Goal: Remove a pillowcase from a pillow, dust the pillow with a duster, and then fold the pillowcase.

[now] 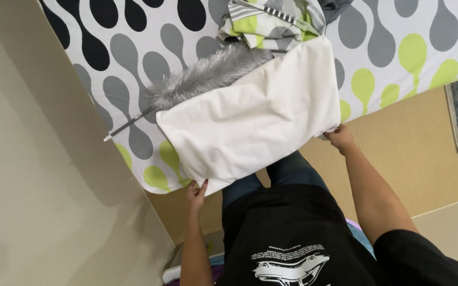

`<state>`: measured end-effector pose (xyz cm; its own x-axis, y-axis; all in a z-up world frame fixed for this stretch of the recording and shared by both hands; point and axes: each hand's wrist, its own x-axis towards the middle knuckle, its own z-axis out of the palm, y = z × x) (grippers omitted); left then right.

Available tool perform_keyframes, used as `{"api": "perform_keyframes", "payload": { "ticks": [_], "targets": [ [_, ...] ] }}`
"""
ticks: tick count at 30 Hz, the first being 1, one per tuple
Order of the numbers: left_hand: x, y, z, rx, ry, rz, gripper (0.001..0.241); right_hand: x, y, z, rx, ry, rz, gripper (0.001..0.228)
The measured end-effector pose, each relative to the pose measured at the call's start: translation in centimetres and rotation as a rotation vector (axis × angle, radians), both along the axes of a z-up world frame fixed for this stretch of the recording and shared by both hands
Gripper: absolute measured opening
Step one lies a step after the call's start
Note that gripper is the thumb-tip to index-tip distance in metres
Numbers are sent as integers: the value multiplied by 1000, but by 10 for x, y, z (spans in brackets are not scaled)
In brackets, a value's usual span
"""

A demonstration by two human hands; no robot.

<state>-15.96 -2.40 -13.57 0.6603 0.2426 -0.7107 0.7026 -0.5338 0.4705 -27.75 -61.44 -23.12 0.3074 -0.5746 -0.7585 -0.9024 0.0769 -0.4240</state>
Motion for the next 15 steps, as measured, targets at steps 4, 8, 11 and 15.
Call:
{"api": "perform_keyframes", "payload": {
  "ticks": [4,8,11,15],
  "targets": [
    [5,11,-17,-219,-2,-84,84,-7,-3,-2,5,10,103,38],
    [19,19,-16,-305,77,-164,74,-4,7,46,8,70,146,38],
    [32,27,-10,-122,310,-379,58,-9,17,67,-123,253,293,44],
    [61,27,17,-218,160,-535,47,-10,22,111,138,38,-77,48]
  ]
}}
